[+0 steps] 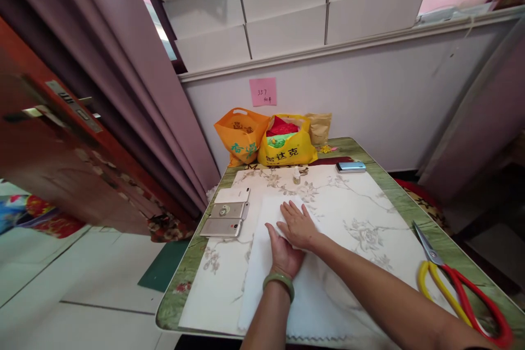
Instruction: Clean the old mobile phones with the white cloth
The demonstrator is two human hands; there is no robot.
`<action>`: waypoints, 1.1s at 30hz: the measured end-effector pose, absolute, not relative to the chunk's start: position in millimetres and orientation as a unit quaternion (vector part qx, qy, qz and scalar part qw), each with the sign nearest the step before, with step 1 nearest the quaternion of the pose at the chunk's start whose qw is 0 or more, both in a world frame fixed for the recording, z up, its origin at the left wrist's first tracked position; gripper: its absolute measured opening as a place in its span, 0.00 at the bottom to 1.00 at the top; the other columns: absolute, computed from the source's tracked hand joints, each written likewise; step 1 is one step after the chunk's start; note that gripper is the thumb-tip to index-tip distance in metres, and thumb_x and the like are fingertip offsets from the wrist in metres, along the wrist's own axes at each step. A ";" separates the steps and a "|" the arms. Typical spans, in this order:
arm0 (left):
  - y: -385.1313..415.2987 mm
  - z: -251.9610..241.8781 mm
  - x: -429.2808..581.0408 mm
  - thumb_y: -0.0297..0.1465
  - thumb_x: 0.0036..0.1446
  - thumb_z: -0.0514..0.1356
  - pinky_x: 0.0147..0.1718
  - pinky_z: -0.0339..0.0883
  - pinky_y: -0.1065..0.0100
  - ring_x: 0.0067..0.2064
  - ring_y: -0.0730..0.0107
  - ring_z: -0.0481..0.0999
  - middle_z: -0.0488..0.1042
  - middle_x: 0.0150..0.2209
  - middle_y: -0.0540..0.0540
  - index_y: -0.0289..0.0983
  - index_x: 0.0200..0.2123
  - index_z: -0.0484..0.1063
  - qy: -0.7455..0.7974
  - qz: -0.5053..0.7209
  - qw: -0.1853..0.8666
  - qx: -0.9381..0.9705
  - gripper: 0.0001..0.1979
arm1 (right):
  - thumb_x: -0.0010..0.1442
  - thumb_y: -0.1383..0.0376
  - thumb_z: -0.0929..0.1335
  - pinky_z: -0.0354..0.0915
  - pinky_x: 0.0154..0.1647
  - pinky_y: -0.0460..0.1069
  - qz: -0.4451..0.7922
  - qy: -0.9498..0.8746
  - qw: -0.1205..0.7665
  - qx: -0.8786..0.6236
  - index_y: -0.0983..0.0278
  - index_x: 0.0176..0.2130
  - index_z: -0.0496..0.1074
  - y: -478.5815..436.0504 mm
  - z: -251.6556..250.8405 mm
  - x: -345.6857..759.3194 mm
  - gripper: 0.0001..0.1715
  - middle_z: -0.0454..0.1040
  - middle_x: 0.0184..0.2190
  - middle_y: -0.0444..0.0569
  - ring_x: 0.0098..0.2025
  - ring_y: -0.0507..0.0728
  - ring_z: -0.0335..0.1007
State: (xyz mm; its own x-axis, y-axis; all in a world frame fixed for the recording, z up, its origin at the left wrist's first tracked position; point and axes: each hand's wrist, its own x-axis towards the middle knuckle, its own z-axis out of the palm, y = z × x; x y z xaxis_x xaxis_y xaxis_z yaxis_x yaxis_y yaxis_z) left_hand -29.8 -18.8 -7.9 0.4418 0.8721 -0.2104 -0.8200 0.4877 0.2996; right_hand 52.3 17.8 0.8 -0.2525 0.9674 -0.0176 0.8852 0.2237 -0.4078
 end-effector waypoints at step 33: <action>-19.7 -9.2 -34.1 0.57 0.55 0.48 0.59 0.56 0.48 0.60 0.50 0.66 0.69 0.57 0.41 0.43 0.57 0.67 0.175 0.507 0.843 0.030 0.35 | 0.69 0.53 0.48 0.31 0.67 0.63 0.130 -0.840 0.140 -0.509 0.65 0.65 0.54 -1.8 12.8 47.5 0.34 0.54 0.65 0.51 0.69 0.60 0.39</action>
